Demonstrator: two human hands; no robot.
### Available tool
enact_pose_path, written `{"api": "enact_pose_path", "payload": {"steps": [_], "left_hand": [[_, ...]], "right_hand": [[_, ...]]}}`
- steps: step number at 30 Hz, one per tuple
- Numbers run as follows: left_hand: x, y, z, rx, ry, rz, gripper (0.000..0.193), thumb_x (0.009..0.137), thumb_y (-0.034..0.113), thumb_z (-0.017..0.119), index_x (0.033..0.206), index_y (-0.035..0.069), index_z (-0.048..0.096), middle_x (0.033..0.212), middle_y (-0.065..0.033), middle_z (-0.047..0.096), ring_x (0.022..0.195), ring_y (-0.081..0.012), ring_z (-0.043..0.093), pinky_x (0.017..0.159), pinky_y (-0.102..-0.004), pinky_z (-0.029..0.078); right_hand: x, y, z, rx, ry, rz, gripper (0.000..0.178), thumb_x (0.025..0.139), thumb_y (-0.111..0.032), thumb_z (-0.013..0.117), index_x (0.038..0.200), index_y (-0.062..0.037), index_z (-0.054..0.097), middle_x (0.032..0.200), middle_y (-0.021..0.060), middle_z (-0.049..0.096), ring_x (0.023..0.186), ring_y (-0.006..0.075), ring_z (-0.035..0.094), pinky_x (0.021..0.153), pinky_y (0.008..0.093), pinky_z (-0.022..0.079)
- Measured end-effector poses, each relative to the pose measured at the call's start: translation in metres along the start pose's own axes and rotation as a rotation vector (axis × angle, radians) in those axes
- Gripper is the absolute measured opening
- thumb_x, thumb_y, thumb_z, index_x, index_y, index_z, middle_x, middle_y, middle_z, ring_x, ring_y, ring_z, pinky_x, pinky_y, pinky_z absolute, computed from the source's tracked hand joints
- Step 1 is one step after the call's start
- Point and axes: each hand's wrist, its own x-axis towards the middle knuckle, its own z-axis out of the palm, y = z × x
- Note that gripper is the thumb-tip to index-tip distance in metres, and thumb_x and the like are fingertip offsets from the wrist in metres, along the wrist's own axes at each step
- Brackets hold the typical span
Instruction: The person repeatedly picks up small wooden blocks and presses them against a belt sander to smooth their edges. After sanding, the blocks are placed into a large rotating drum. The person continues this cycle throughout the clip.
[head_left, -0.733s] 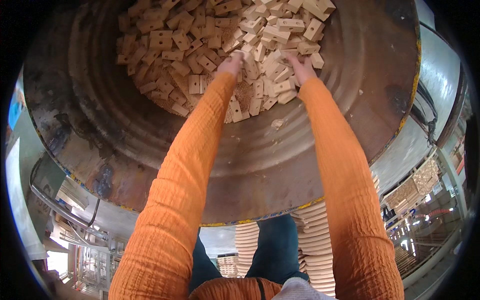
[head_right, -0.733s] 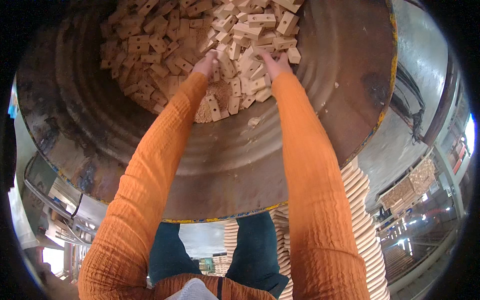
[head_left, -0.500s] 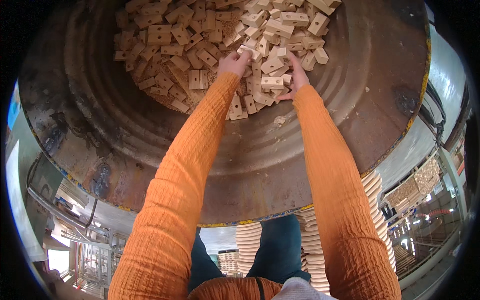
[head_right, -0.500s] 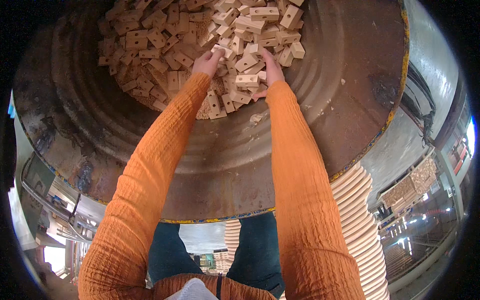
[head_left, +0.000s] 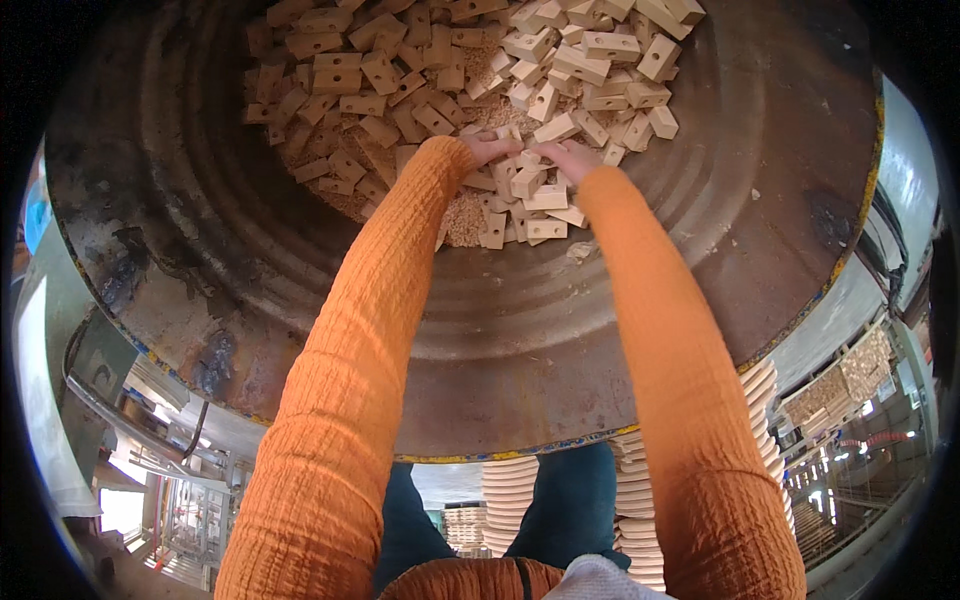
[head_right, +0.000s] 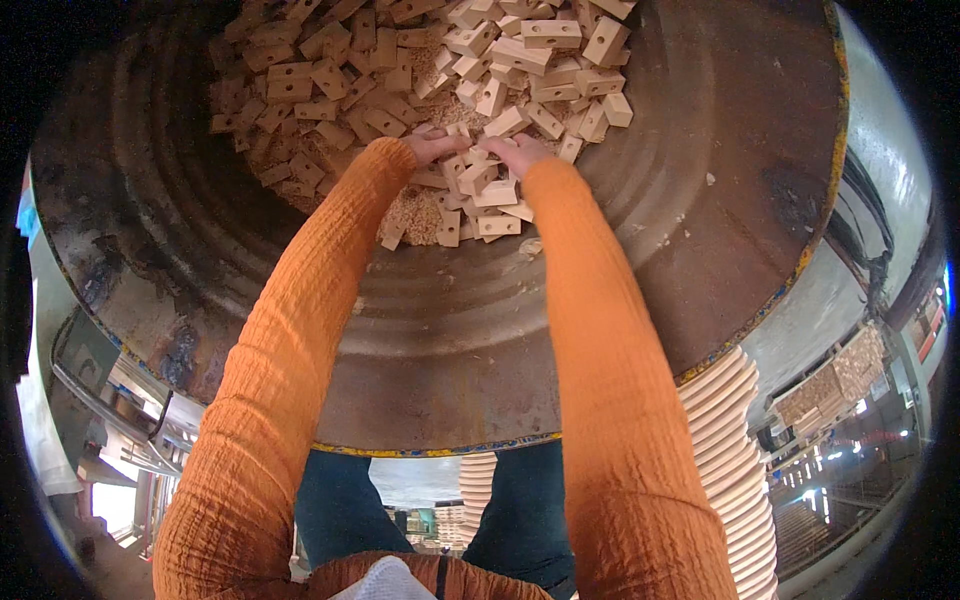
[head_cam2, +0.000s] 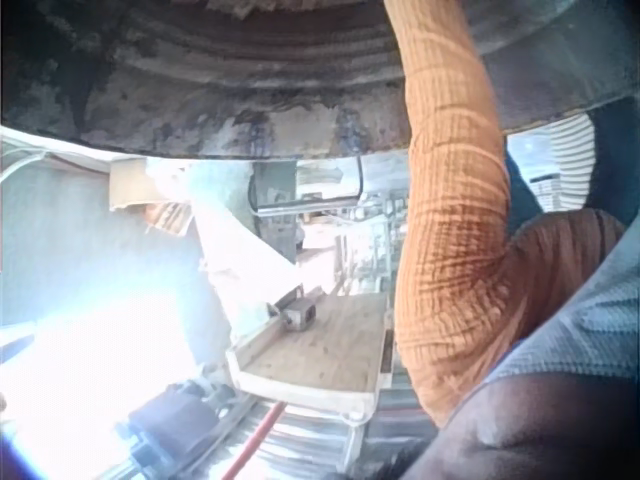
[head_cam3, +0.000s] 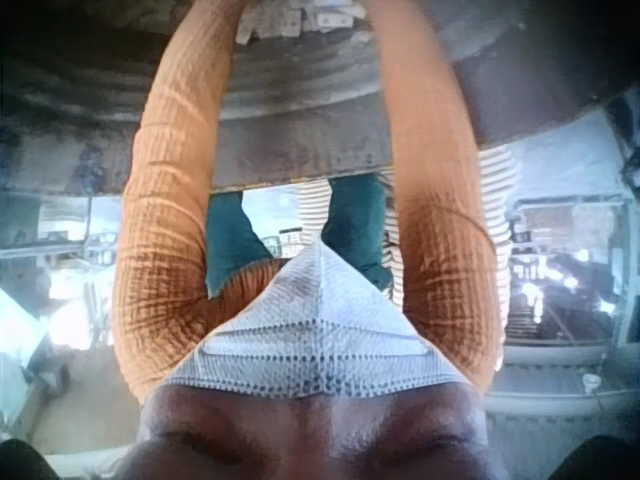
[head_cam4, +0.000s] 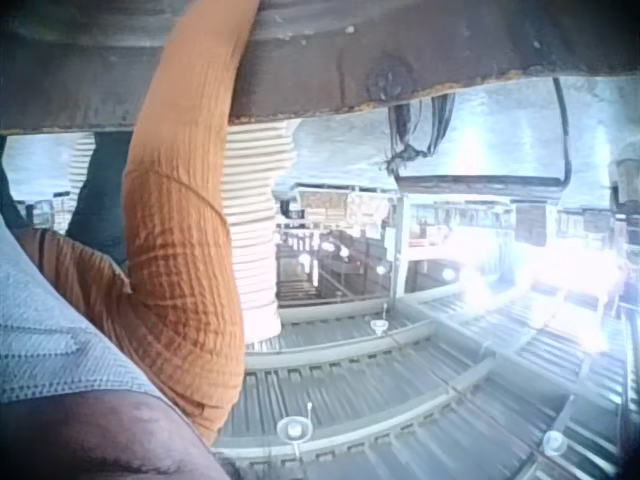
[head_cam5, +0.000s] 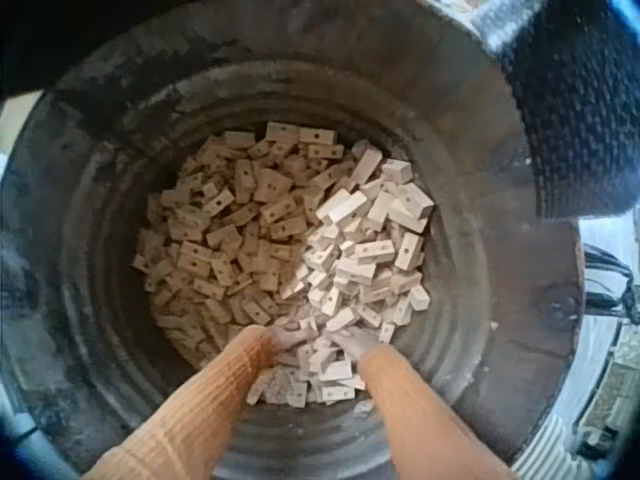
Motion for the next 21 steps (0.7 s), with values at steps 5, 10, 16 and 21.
{"api": "enact_pose_path", "payload": {"steps": [5, 10, 16, 21], "left_hand": [[-0.044, 0.000, 0.008, -0.310, -0.178, -0.207, 0.091, 0.065, 0.068, 0.058, 0.134, 0.014, 0.036, 0.134, -0.0168, 0.038, 0.124, -0.0366, 0.035, 0.090, -0.0627, 0.036], [-0.050, -0.012, 0.022, -0.767, -0.209, -0.288, 0.085, 0.067, 0.067, 0.057, 0.132, 0.017, 0.037, 0.142, -0.0138, 0.024, 0.124, -0.0375, 0.032, 0.082, -0.0660, 0.038], [-0.056, -0.036, 0.058, -1.100, -0.184, -0.198, 0.081, 0.070, 0.068, 0.048, 0.135, 0.022, 0.033, 0.141, -0.0075, 0.027, 0.124, -0.0377, 0.030, 0.089, -0.0667, 0.029], [-0.056, -0.049, 0.076, -1.224, -0.114, -0.210, 0.073, 0.072, 0.067, 0.046, 0.130, 0.023, 0.041, 0.137, -0.0051, 0.033, 0.121, -0.0328, 0.034, 0.088, -0.0631, 0.033]], "right_hand": [[-0.008, -0.005, -0.003, -0.392, -0.196, 0.179, 0.081, 0.067, -0.065, 0.054, 0.123, -0.0062, 0.053, 0.131, 0.0197, 0.045, 0.119, 0.0278, 0.045, 0.094, 0.0367, 0.037], [-0.020, 0.006, 0.008, 0.044, -0.188, 0.085, 0.084, 0.069, -0.065, 0.052, 0.128, -0.0038, 0.047, 0.131, 0.0187, 0.044, 0.118, 0.0286, 0.045, 0.096, 0.0351, 0.035], [-0.017, -0.005, 0.008, -0.241, -0.142, 0.217, 0.081, 0.069, -0.065, 0.053, 0.123, -0.0043, 0.050, 0.126, 0.0156, 0.049, 0.108, 0.0288, 0.053, 0.086, 0.0434, 0.042], [-0.046, -0.019, 0.012, 0.062, -0.206, 0.351, 0.077, 0.071, -0.066, 0.051, 0.122, -0.0089, 0.050, 0.120, 0.0130, 0.053, 0.101, 0.0275, 0.057, 0.072, 0.0522, 0.047]]}}
